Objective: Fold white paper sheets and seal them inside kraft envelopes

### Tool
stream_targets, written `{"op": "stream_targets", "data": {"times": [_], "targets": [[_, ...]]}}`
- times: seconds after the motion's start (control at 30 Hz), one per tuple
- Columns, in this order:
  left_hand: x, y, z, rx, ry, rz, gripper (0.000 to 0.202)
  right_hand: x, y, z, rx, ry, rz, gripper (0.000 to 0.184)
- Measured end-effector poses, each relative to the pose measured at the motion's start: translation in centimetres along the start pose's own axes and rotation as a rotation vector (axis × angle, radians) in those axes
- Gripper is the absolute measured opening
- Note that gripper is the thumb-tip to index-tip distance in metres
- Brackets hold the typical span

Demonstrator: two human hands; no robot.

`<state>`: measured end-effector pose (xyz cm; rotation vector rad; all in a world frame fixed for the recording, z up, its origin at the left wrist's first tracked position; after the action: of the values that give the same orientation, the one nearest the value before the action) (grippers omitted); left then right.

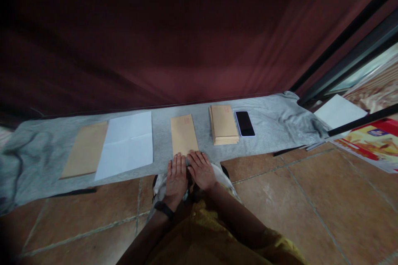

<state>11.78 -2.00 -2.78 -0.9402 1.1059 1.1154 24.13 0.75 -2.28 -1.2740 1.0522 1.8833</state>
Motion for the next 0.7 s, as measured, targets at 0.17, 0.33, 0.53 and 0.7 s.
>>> {"op": "stream_targets", "data": {"times": [0.17,0.33,0.53,0.7], "targets": [[-0.4,0.0,0.0,-0.015,0.004,0.000,0.063,0.1,-0.8,-0.4,0.018,-0.005,-0.032,0.055],[-0.8,0.1,-0.2,-0.026,0.008,0.000,0.063,0.0,-1.5,-0.8,0.029,-0.017,-0.048,0.057],[-1.4,0.9,-0.5,-0.041,0.016,0.017,0.061,0.0,-2.2,-1.2,0.040,-0.058,-0.043,0.058],[-2.0,0.9,-0.4,-0.061,0.026,0.014,0.065,0.0,-2.2,-1.2,0.042,-0.064,-0.036,0.057]]}}
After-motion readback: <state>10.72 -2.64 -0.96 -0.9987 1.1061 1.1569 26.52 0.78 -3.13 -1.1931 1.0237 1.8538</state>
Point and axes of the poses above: each hand's wrist, its own z-axis towards the middle knuckle, its own x-axis out of the palm, y = z × x, the point moved 4 cm from there along z, towards the middle knuckle, and after that the axes turned 1 degree about z, right-handed, at the moved point
